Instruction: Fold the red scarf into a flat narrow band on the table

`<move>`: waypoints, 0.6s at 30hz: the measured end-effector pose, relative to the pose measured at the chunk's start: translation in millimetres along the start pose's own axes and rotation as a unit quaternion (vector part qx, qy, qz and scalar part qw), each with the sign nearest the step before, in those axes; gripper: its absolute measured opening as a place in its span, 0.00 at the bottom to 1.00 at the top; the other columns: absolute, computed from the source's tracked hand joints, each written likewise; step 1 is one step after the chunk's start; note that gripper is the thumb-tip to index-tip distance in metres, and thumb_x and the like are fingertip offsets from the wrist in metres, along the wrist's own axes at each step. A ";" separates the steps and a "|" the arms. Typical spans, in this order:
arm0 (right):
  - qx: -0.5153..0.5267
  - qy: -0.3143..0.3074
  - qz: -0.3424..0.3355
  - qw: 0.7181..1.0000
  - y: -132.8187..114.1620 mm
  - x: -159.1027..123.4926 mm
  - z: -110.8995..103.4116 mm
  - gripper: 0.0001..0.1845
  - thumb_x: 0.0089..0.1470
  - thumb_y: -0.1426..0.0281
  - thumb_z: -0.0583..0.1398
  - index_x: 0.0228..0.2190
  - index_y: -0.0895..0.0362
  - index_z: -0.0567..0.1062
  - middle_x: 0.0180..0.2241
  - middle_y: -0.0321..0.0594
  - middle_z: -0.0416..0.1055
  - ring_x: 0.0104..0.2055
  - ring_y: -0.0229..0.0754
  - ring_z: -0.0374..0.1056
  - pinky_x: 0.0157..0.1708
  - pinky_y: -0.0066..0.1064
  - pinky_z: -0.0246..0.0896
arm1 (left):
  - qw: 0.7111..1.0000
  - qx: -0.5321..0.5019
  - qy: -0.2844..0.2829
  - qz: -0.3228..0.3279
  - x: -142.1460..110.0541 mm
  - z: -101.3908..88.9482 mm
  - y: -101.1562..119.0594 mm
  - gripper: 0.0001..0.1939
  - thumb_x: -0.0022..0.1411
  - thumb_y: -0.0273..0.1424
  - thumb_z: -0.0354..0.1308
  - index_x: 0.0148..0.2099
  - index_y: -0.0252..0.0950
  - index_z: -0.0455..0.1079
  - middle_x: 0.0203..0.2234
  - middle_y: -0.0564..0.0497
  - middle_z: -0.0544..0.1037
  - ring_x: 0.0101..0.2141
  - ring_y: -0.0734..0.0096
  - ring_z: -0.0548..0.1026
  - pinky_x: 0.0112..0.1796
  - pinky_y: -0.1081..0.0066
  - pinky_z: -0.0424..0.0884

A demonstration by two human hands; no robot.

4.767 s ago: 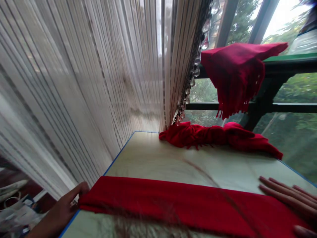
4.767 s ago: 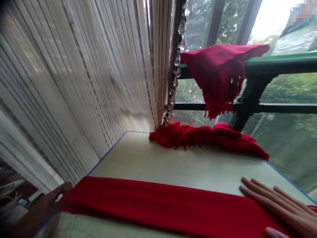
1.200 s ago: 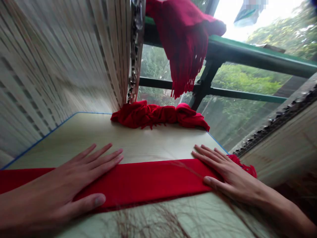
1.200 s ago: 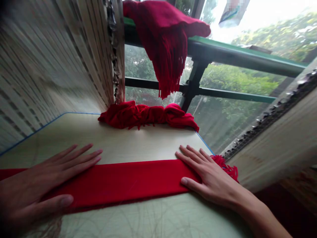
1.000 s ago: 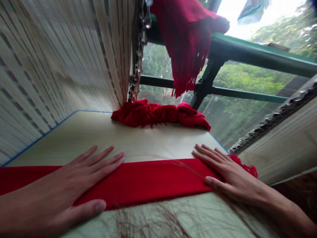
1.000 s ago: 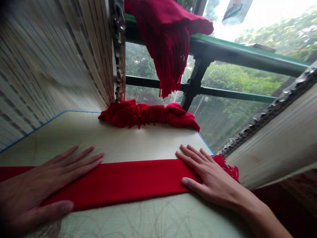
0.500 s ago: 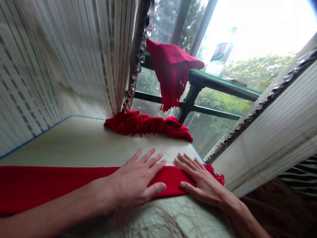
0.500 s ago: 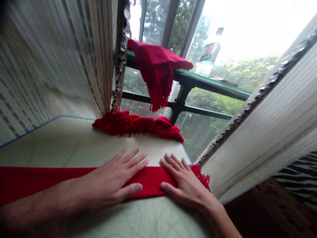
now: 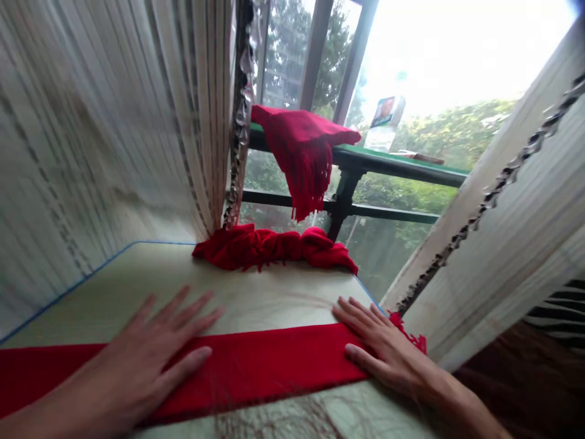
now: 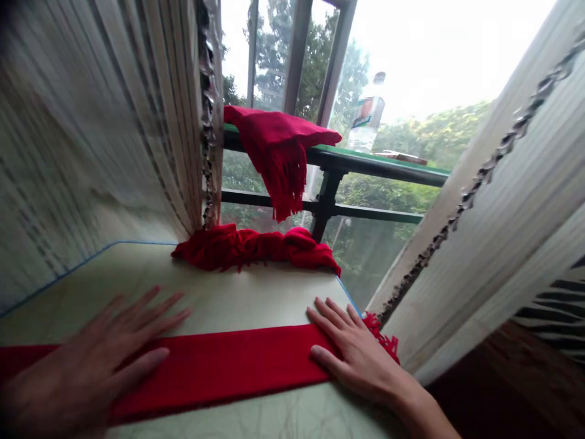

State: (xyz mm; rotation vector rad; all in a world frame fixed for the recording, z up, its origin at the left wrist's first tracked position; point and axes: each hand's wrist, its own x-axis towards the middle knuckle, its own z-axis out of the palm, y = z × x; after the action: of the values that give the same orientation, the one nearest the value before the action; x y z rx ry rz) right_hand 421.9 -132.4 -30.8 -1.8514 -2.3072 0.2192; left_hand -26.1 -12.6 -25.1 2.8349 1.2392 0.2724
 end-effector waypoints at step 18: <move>0.005 0.027 -0.002 1.000 21.7 53.9 8.8 0.37 0.66 0.45 0.53 0.71 0.42 0.56 0.73 0.40 0.47 0.75 0.59 0.39 0.72 0.59 0.33 | 0.985 0.041 -0.019 -0.167 -68.5 -32.4 -141.6 0.30 0.75 0.47 0.43 0.74 0.48 0.55 0.72 0.50 0.55 0.72 0.46 0.48 0.66 0.41 0.53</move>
State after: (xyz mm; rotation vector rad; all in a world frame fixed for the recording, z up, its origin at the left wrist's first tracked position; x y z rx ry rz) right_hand 429.1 -75.1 -41.8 -1.8249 -2.2700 0.1784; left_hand -180.0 32.5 -17.7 2.6180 1.7201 0.1574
